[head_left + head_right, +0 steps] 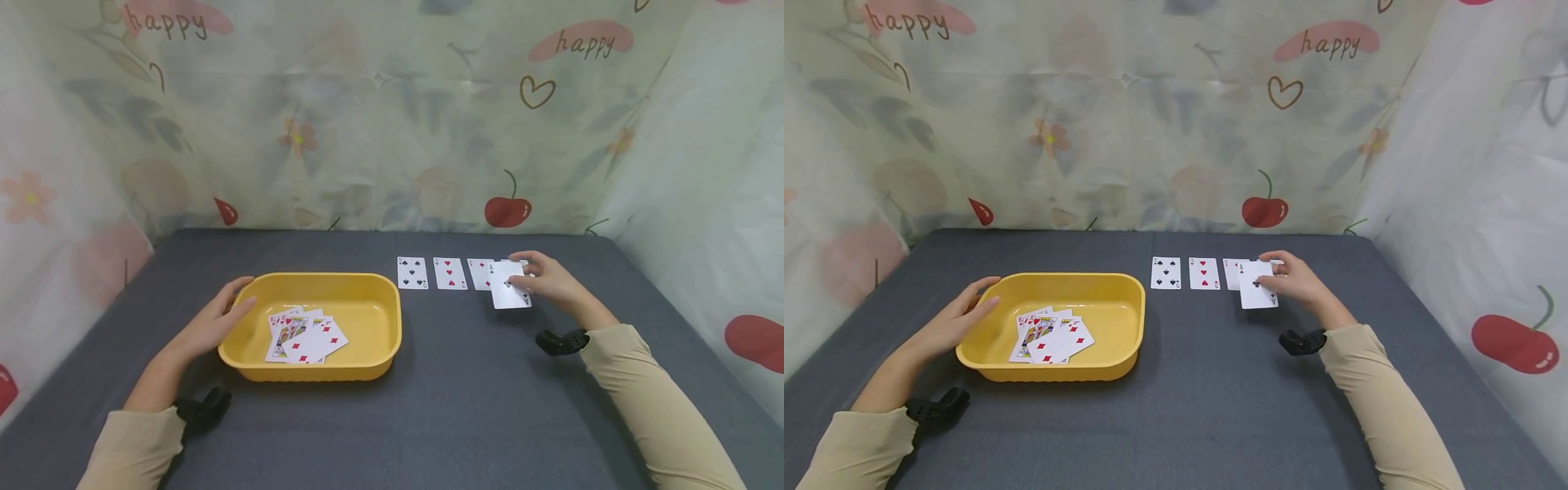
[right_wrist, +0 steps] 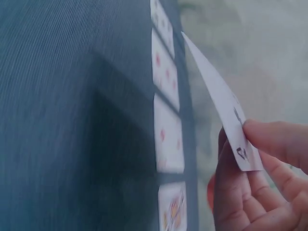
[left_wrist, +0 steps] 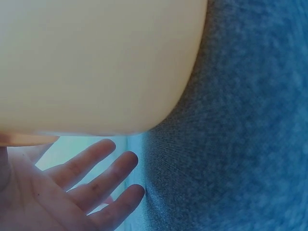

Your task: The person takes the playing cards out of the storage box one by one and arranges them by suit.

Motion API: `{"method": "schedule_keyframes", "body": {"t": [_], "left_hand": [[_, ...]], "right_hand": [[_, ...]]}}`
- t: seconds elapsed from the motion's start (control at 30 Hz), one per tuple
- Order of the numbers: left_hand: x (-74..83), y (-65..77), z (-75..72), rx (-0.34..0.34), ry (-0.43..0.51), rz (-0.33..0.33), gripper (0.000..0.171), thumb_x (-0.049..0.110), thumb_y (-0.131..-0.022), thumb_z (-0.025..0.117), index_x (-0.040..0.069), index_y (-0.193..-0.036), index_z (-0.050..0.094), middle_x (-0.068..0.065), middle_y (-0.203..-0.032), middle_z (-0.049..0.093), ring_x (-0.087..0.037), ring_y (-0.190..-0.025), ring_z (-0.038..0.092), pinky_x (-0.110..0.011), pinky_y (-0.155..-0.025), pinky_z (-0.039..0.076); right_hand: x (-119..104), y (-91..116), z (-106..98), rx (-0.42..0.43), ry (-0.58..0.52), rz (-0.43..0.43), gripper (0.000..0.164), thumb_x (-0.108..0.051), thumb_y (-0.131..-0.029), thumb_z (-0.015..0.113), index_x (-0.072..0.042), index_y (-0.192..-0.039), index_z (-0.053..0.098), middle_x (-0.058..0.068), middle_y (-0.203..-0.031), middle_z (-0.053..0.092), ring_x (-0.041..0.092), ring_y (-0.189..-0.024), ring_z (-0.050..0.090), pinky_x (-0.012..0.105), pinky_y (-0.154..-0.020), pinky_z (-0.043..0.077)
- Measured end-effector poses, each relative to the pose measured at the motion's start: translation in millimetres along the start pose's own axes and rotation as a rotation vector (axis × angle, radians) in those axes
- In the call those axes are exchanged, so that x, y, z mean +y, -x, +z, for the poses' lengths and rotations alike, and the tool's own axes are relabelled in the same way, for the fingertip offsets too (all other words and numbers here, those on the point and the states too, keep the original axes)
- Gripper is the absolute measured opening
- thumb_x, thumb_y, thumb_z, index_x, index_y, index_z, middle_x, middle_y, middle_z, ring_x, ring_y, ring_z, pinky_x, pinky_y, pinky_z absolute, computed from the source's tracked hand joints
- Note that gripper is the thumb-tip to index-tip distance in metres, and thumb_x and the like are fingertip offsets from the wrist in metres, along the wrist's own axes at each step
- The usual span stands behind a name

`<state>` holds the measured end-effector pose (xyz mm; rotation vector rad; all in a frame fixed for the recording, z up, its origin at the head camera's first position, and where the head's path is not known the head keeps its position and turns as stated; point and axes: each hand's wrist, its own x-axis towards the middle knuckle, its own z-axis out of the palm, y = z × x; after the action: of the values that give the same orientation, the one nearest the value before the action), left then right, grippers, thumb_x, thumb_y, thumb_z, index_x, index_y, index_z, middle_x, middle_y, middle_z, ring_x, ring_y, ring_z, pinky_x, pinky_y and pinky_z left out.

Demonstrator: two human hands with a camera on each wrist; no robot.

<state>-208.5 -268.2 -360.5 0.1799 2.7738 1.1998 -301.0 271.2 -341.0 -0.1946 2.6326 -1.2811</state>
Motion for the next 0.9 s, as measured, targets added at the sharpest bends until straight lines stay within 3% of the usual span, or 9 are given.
{"method": "schedule_keyframes", "body": {"t": [0.27, 0.67, 0.73, 0.9], "left_hand": [[0.4, 0.6, 0.1, 0.003, -0.002, -0.005, 0.066, 0.043, -0.100, 0.035, 0.006, -0.149, 0.011, -0.029, -0.145, 0.027, -0.041, -0.123, 0.040, -0.055, -0.099, 0.036], [1.9, 1.0, 0.0, 0.005, 0.003, -0.017, 0.067, 0.044, -0.099, 0.035, 0.006, -0.149, 0.011, -0.030, -0.146, 0.026, -0.042, -0.125, 0.038, -0.056, -0.100, 0.034], [1.7, 0.7, 0.0, 0.005, 0.003, -0.017, 0.067, 0.045, -0.099, 0.035, 0.006, -0.149, 0.011, -0.030, -0.146, 0.026, -0.041, -0.125, 0.038, -0.056, -0.100, 0.034], [1.8, 0.8, -0.1, 0.003, 0.006, -0.013, 0.067, 0.044, -0.099, 0.035, 0.006, -0.149, 0.011, -0.030, -0.146, 0.026, -0.042, -0.126, 0.038, -0.056, -0.100, 0.035]], "right_hand": [[30.5, 7.8, -18.9, -0.055, 0.057, 0.074, 0.060, -0.020, -0.090, 0.060, 0.003, -0.138, 0.033, 0.005, -0.096, 0.060, 0.004, -0.075, 0.054, 0.024, -0.070, 0.046], [54.0, 12.5, -29.4, -0.110, 0.059, 0.137, 0.059, -0.017, -0.087, 0.064, 0.004, -0.135, 0.035, -0.004, -0.083, 0.056, 0.002, -0.066, 0.050, 0.023, -0.062, 0.044], [54.8, 12.7, -29.0, -0.111, 0.085, 0.132, 0.058, -0.017, -0.087, 0.064, 0.005, -0.133, 0.037, 0.001, -0.086, 0.057, 0.004, -0.068, 0.050, 0.023, -0.062, 0.044], [54.0, 13.7, -27.8, -0.088, 0.178, 0.106, 0.057, -0.021, -0.086, 0.066, 0.006, -0.130, 0.041, 0.028, -0.112, 0.053, 0.014, -0.083, 0.053, 0.024, -0.067, 0.046]]}}
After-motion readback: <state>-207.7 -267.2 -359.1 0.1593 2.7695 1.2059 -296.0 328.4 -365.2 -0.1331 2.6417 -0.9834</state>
